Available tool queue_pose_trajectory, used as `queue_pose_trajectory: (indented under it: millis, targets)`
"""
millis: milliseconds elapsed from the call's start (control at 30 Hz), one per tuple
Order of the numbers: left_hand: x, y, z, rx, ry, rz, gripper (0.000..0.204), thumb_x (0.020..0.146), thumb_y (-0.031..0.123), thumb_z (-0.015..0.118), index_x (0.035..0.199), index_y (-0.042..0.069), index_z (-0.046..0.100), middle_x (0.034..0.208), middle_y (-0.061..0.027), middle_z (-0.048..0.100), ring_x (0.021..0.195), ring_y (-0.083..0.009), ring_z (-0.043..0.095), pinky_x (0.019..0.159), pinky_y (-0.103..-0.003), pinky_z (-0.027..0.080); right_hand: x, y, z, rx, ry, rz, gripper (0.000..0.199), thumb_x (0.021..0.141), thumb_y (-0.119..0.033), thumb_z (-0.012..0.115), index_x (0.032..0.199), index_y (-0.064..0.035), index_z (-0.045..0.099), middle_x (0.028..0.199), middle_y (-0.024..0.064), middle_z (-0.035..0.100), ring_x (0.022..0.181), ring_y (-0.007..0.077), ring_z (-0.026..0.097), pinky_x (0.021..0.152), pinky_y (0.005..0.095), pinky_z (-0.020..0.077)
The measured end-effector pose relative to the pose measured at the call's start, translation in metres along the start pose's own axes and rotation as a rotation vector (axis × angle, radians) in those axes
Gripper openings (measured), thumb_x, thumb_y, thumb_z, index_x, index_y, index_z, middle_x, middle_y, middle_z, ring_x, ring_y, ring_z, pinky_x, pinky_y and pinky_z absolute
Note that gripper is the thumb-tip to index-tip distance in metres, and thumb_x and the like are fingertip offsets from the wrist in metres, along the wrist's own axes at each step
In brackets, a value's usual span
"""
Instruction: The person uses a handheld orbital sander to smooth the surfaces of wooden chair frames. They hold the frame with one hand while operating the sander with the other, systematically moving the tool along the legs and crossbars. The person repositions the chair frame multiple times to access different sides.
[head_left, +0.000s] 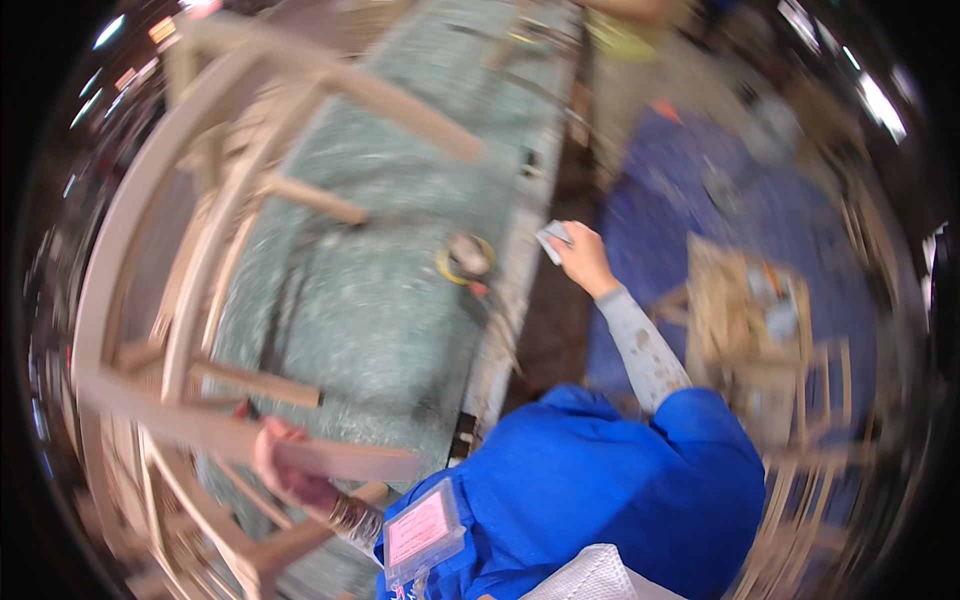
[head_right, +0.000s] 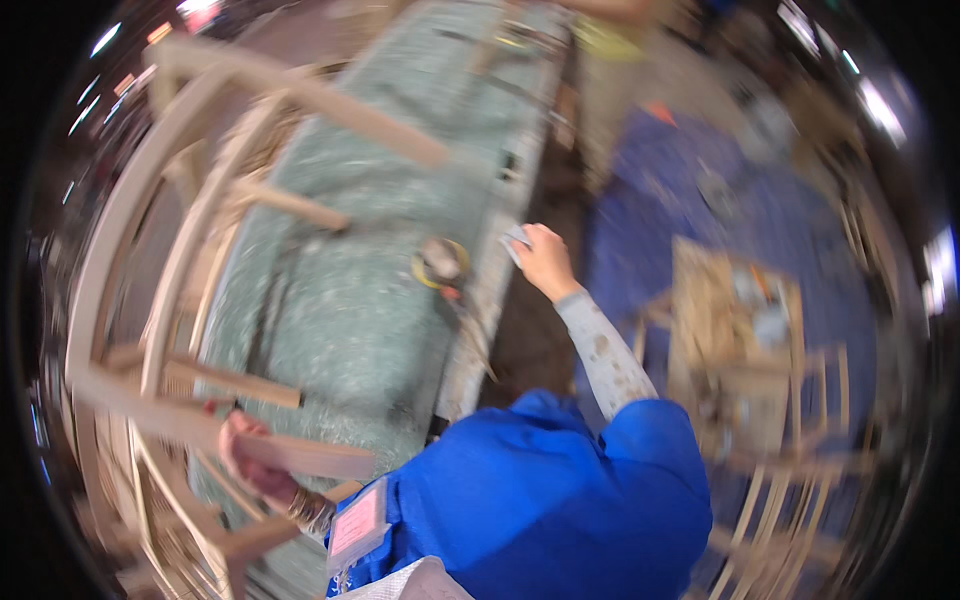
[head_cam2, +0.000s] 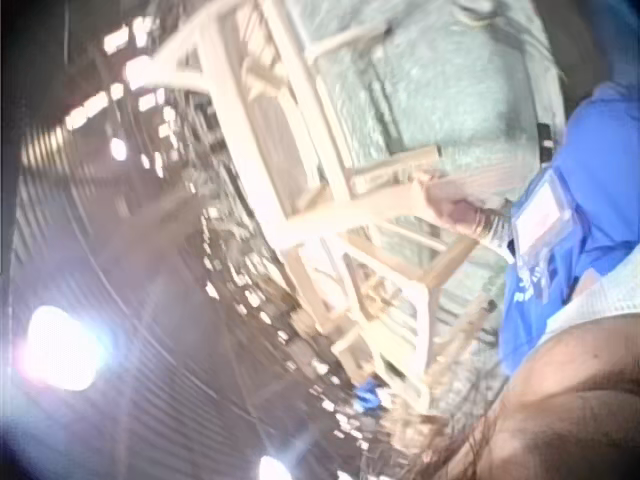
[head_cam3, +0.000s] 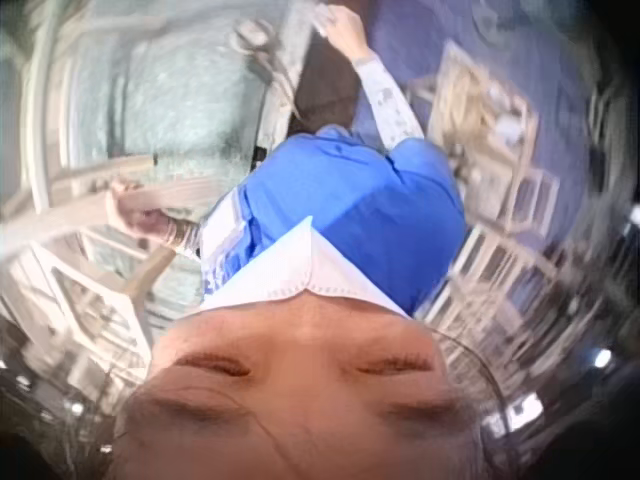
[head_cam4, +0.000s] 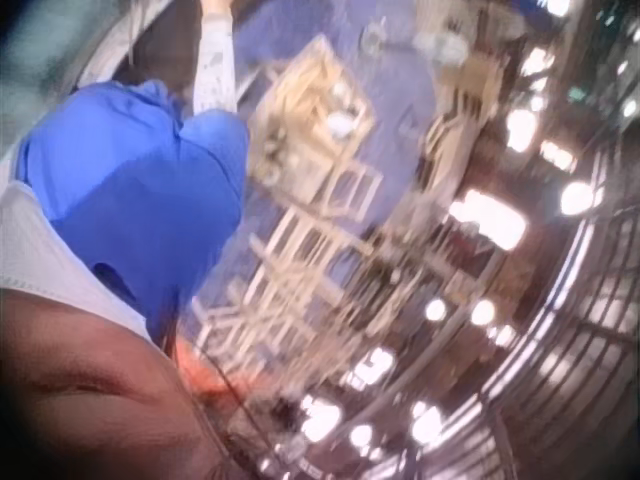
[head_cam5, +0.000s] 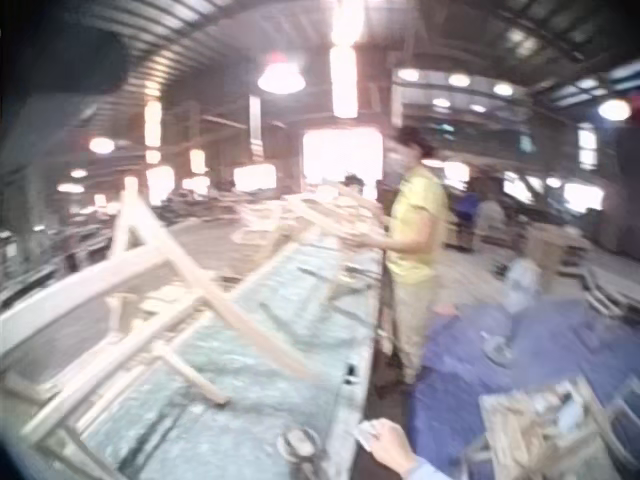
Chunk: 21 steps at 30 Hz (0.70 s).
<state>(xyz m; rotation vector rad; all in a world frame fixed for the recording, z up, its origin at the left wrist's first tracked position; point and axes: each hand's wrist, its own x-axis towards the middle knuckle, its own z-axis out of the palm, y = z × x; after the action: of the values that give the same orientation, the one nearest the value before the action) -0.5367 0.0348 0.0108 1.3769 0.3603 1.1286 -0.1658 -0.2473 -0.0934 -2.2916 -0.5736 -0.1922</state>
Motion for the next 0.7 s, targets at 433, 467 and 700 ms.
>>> queue_pose_trajectory:
  millis: [433, 467, 700]
  targets:
    - [0.015, -0.029, -0.034, 0.188, -0.072, 0.208, 0.069, 0.086, 0.056, 0.051, 0.128, 0.003, 0.045, 0.101, -0.0124, 0.052, 0.086, -0.0193, 0.05, 0.074, -0.034, 0.044, -0.268, 0.294, -0.167, -0.572, -0.358, 0.991, 0.034, 0.074, -0.018, 0.062, 0.105, -0.0051, 0.065, 0.105, 0.019, 0.064, 0.098, 0.0339, 0.062, 0.083, 0.0413, 0.0498]
    - [0.013, -0.037, -0.042, 0.167, -0.001, 0.154, 0.062, 0.087, 0.05, 0.052, 0.126, 0.002, 0.047, 0.103, -0.0119, 0.053, 0.087, -0.0204, 0.051, 0.074, -0.035, 0.045, -0.281, 0.287, -0.168, -0.668, -0.49, 1.047, 0.036, 0.074, -0.02, 0.063, 0.105, -0.0039, 0.064, 0.104, 0.0195, 0.064, 0.099, 0.034, 0.062, 0.083, 0.0411, 0.0496]
    - [0.02, 0.013, 0.042, -0.082, 0.137, -0.169, 0.055, 0.08, 0.02, 0.06, 0.128, 0.0, 0.04, 0.071, -0.0031, 0.054, 0.059, -0.0121, 0.054, 0.054, -0.024, 0.047, -0.236, 0.22, -0.159, -0.688, -0.217, 0.783, 0.049, 0.075, -0.029, 0.069, 0.11, 0.0032, 0.06, 0.103, 0.0224, 0.064, 0.1, 0.0356, 0.061, 0.085, 0.0396, 0.0481]
